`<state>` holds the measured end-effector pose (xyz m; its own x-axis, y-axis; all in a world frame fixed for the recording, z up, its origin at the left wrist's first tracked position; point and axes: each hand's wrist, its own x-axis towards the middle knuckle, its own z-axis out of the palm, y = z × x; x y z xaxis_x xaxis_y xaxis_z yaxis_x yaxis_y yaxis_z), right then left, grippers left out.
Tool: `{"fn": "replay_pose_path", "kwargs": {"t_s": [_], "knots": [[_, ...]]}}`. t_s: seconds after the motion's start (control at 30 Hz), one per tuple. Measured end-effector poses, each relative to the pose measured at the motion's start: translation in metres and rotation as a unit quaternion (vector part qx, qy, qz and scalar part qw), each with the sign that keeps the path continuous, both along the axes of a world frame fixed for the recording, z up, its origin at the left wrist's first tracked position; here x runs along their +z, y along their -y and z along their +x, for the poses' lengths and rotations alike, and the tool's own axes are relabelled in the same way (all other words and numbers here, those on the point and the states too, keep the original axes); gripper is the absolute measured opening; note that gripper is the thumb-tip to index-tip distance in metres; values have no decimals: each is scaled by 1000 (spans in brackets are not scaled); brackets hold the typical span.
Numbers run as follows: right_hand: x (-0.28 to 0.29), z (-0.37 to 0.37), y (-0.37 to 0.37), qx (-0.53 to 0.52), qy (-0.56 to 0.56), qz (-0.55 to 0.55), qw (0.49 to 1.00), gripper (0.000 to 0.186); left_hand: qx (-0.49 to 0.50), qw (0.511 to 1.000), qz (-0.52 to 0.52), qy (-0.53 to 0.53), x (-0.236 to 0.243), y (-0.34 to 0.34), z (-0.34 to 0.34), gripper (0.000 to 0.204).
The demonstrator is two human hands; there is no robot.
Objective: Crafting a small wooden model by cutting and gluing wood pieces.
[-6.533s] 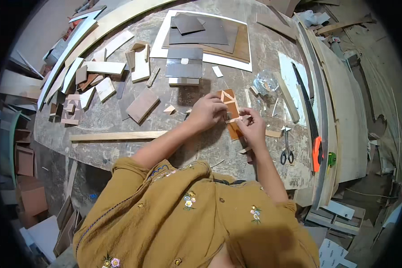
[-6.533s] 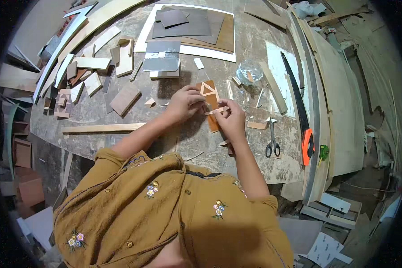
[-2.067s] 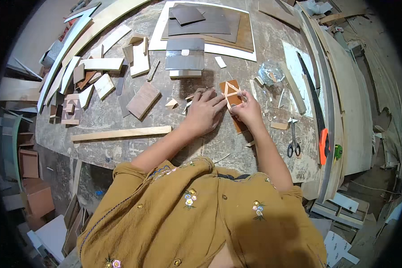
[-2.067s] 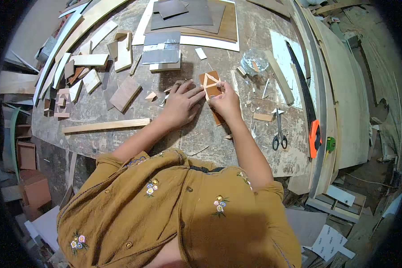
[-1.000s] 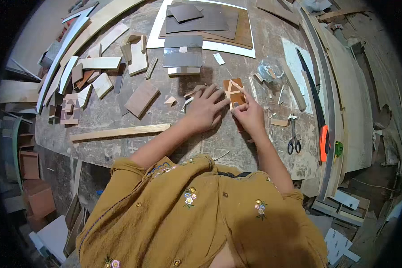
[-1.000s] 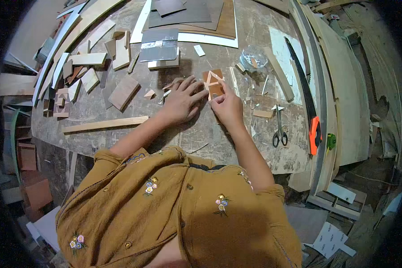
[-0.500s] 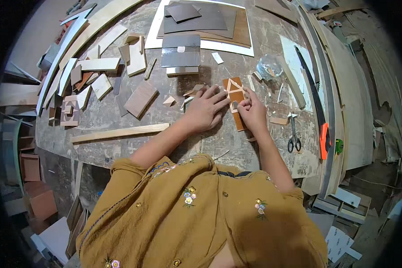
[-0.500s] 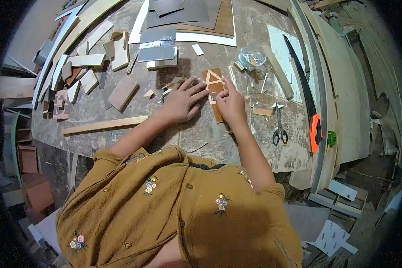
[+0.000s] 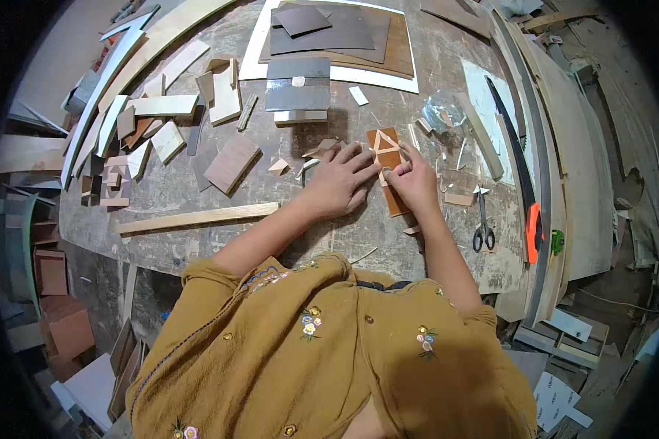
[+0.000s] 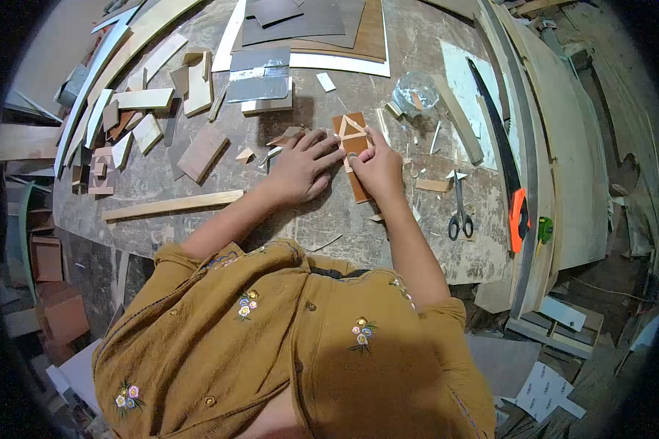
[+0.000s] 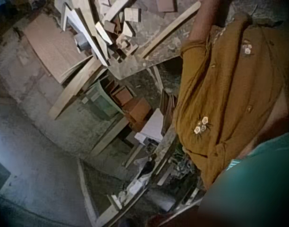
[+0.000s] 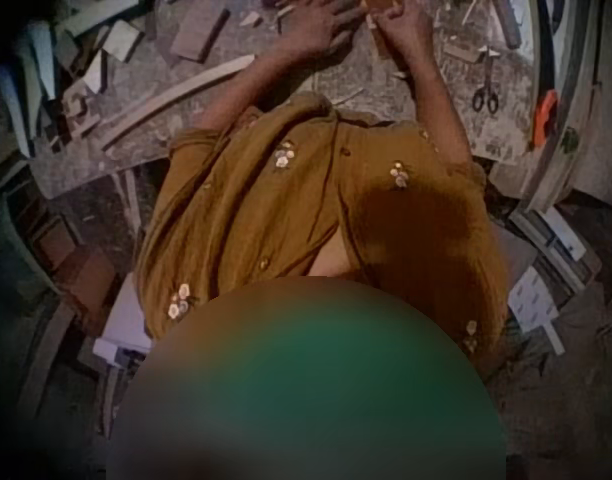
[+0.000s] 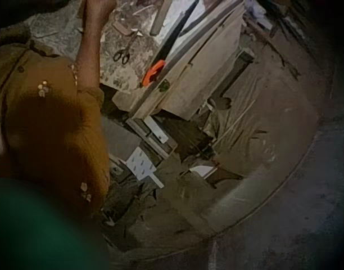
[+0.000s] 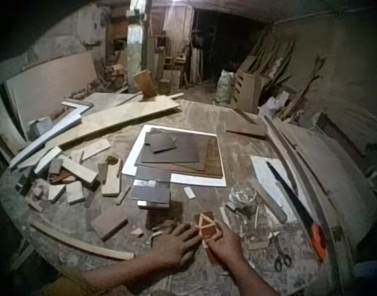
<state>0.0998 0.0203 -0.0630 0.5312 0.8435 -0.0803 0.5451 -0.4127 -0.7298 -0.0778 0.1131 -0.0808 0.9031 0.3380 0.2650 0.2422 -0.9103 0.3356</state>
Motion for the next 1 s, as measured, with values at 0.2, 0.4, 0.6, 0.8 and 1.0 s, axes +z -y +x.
{"fn": "replay_pose_path", "kwargs": {"t_s": [0.2, 0.4, 0.6, 0.8, 1.0], "knots": [[11, -5, -2, 22, 40, -26, 999, 70, 0, 1000, 0, 3, -2, 0, 0, 58], [15, -10, -4, 42, 82, -57, 994, 70, 4, 1000, -20, -15, -1, -1, 0, 58], [13, -2, -3, 44, 27, -37, 998, 76, 5, 1000, -17, -4, -4, -2, 0, 58], [-7, 27, -8, 31, -72, -44, 996, 73, 2, 1000, -14, -11, -4, -2, 0, 57], [10, 13, -13, 68, 10, -28, 997, 51, -2, 1000, -12, 1, -3, -3, 1, 56]]}}
